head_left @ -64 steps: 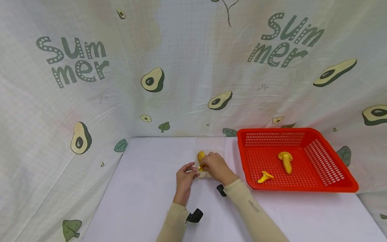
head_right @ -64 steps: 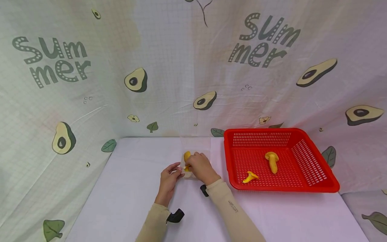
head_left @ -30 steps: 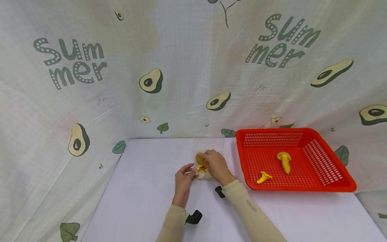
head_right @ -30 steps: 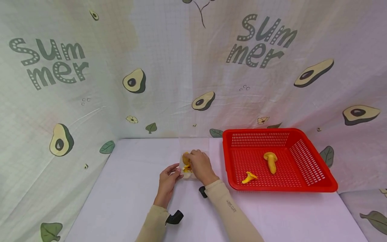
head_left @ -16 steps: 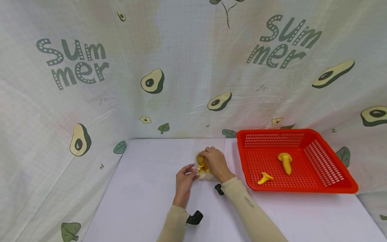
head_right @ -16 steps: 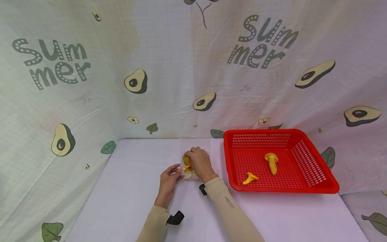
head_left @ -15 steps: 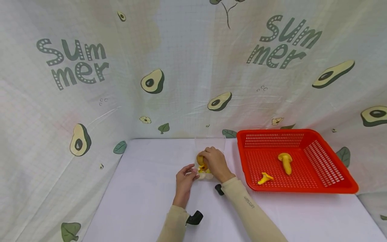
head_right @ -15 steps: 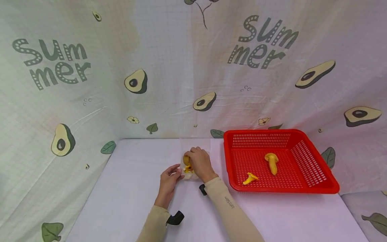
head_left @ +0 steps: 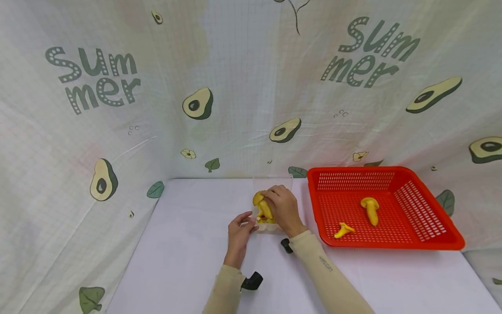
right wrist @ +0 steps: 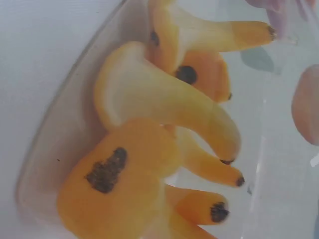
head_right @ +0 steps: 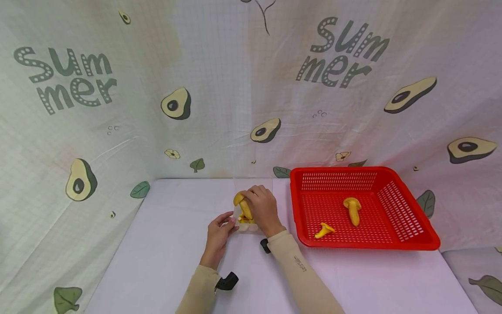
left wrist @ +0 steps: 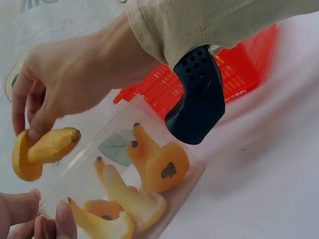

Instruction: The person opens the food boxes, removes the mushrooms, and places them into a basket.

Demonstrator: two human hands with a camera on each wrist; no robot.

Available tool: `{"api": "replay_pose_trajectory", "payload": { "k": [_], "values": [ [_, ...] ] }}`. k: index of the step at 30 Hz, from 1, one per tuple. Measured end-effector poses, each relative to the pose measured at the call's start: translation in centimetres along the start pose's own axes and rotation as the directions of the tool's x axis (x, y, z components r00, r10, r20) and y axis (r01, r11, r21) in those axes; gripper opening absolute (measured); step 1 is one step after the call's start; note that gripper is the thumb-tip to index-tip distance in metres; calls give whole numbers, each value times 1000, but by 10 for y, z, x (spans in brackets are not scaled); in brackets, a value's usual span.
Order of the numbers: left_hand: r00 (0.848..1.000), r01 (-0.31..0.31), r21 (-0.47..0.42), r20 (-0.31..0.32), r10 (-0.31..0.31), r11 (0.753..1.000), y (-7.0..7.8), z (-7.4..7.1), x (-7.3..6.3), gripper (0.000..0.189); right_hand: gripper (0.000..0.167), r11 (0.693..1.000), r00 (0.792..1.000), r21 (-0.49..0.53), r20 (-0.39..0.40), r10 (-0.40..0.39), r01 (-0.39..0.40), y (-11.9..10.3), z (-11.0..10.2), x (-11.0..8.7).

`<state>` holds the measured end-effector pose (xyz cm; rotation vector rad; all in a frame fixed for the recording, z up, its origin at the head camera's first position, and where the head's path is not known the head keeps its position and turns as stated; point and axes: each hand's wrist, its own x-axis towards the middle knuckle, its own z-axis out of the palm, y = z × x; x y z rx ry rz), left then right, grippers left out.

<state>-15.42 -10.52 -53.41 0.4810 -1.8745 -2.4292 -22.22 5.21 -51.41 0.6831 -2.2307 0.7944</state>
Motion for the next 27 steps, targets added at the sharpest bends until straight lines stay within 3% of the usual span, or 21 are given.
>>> {"api": "replay_pose_trajectory", "payload": {
  "k": [9,27],
  "values": [
    [1000,4,6,10,-4,1000,-1,2,0,36,16,1000,994,-22,-105,-15,13,-8,-22,2],
    [1000,18,44,-23,-17,999,-1,2,3,38,27,991,985,-107,-145,-98,83,-9,-76,-13]
  ]
}}
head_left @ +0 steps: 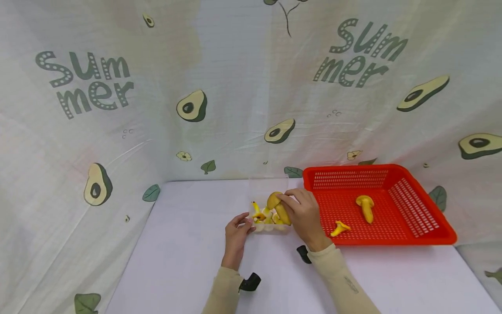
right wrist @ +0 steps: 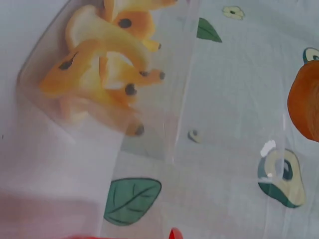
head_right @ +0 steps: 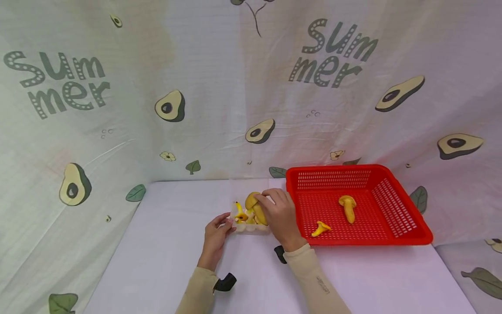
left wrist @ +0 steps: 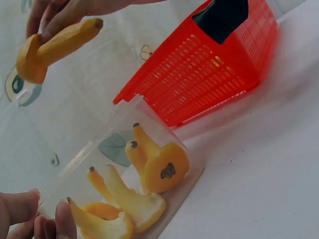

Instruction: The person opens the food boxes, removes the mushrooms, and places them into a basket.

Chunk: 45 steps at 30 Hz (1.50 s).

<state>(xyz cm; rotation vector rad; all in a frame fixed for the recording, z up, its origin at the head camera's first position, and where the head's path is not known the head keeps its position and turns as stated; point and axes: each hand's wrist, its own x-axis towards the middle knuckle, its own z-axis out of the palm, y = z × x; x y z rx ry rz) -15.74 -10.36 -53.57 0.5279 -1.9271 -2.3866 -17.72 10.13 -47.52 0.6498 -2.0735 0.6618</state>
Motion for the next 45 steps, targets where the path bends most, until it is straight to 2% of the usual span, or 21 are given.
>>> {"api": "replay_pose_trajectory", "payload": {
  "k": [11,15,18,23,27,31,38,42,45],
  "values": [
    [1000,5,-9,-19,-5,1000,1,-3,0,38,24,1000,1000,-24,-12,-4,4,15,-34,-12],
    [1000,9,0,-21,-9,1000,1,-4,1,37,32,999,999,-30,-34,24,-25,21,-48,-18],
    [1000,14,10,-21,-14,1000,0,-3,2,36,38,997,997,-44,-47,63,-65,28,-59,-23],
    [999,21,21,-29,-21,1000,1,-2,2,35,33,983,987,-98,-39,153,-156,43,-77,-29],
    [999,25,25,-29,-24,999,1,-3,2,35,31,972,978,-117,-65,200,-206,55,-86,-33],
    [1000,20,22,-18,-20,1000,1,-3,2,35,30,963,970,-135,-94,222,-233,67,-93,-36],
    [1000,12,8,-1,-12,1000,-1,-3,2,35,28,940,954,-167,-89,285,-296,82,-100,-41],
    [1000,11,6,1,-11,1000,-1,-3,2,35,27,937,950,-158,-82,301,-311,82,-97,-44],
    [1000,13,10,0,-13,1000,0,-2,1,36,28,947,957,-138,-51,285,-289,75,-89,-42]
  ]
}}
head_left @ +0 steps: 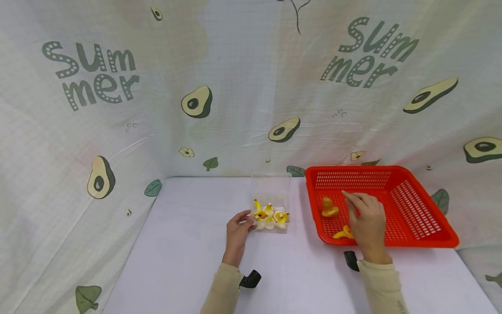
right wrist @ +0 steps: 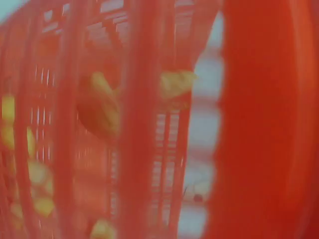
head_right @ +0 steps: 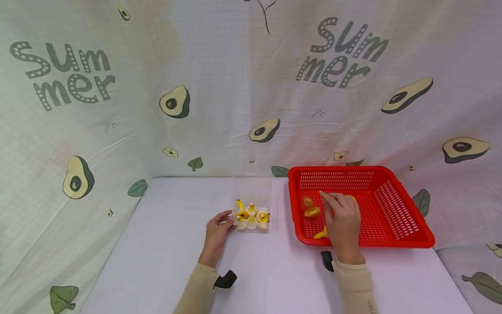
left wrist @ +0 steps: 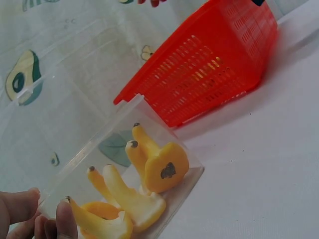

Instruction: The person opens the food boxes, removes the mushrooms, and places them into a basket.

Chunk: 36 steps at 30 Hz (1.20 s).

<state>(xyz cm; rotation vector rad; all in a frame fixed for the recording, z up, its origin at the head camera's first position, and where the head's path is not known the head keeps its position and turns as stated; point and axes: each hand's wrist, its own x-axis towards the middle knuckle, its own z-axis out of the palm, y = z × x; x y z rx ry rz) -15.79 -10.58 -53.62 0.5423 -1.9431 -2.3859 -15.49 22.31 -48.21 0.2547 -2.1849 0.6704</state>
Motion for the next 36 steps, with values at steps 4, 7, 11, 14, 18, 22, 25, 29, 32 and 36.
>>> {"api": "replay_pose_trajectory", "payload": {
  "k": [4,7,11,14,18,22,25,29,32,36],
  "values": [
    [1000,2,6,-4,-2,1000,1,0,0,37,33,995,996,76,53,-73,69,-23,12,1],
    [1000,4,13,-6,-4,1000,2,0,0,37,35,988,986,123,123,-113,98,-44,23,1],
    [1000,5,17,-13,-5,1000,4,1,-1,35,34,981,959,153,238,-151,116,-68,40,-1],
    [1000,2,10,-18,-2,1000,5,2,-2,35,34,973,935,175,295,-195,148,-80,51,0],
    [1000,0,9,-14,0,1000,5,2,-2,34,34,967,901,171,360,-240,189,-91,63,4],
    [1000,2,4,-7,-2,1000,3,1,-2,34,33,973,861,140,455,-229,184,-97,71,7],
    [1000,6,9,-9,-6,1000,3,1,-2,35,32,979,824,123,529,-204,163,-100,76,9],
    [1000,14,16,-12,-14,1000,3,1,-2,36,28,983,781,102,597,-184,153,-102,81,11],
    [1000,19,11,-8,-19,1000,2,1,-2,37,25,988,755,70,638,-151,138,-103,83,11],
    [1000,17,5,-4,-17,1000,2,0,-2,37,24,994,721,19,687,-90,106,-104,87,13]
  ]
}}
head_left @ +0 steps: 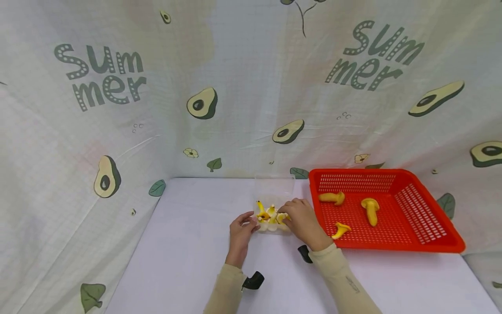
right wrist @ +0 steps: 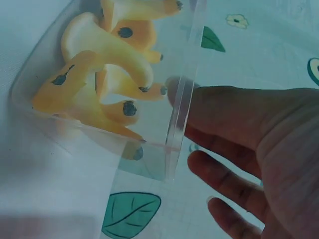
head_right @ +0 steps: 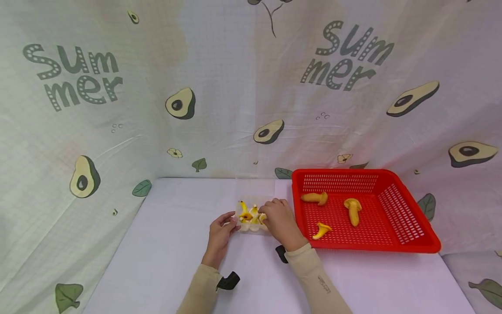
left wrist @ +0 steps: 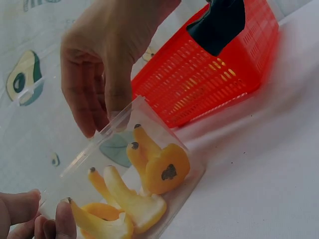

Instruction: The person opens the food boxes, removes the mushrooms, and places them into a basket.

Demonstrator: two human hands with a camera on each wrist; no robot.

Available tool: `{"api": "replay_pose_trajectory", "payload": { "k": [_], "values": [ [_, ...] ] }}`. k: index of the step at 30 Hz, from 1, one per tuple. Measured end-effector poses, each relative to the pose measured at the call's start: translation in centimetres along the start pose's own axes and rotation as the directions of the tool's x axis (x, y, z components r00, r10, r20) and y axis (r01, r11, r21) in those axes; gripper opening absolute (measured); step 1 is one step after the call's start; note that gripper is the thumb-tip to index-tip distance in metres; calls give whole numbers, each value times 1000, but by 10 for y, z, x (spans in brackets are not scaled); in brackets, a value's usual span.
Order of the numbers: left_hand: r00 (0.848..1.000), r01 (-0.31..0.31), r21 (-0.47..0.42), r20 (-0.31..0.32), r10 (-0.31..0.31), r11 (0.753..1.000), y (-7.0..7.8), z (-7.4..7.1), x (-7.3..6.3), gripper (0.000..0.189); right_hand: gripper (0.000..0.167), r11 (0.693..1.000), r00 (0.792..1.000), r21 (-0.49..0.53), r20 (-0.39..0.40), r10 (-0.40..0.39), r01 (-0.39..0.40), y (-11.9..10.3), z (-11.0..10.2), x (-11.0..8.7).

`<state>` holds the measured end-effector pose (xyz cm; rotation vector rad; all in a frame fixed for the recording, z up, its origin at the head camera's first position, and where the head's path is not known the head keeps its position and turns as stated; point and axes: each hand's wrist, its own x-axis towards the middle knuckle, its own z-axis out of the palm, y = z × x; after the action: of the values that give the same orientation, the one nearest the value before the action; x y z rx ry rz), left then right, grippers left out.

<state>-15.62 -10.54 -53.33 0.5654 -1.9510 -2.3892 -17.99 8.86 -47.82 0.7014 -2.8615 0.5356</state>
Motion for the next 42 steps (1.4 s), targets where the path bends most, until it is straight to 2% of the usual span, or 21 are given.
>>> {"api": "replay_pose_trajectory", "payload": {
  "k": [11,26,31,35,38,42],
  "values": [
    [1000,-3,11,4,3,1000,0,2,0,37,22,993,993,-87,83,85,-77,1,3,12],
    [1000,-7,6,1,7,1000,-2,2,1,36,10,994,996,-102,76,57,-49,8,17,20],
    [1000,-11,-4,5,11,1000,-4,1,0,37,9,992,1000,-126,14,22,-20,10,24,19],
    [1000,-21,-17,9,21,1000,-4,0,-2,37,8,992,995,-128,-93,-18,6,13,28,16],
    [1000,-26,-18,9,26,999,-3,-1,-2,37,9,994,980,-108,-195,-43,23,14,30,15],
    [999,-33,-18,7,33,999,-2,-1,-2,36,11,997,947,-68,-316,-57,37,15,28,14]
  ]
}}
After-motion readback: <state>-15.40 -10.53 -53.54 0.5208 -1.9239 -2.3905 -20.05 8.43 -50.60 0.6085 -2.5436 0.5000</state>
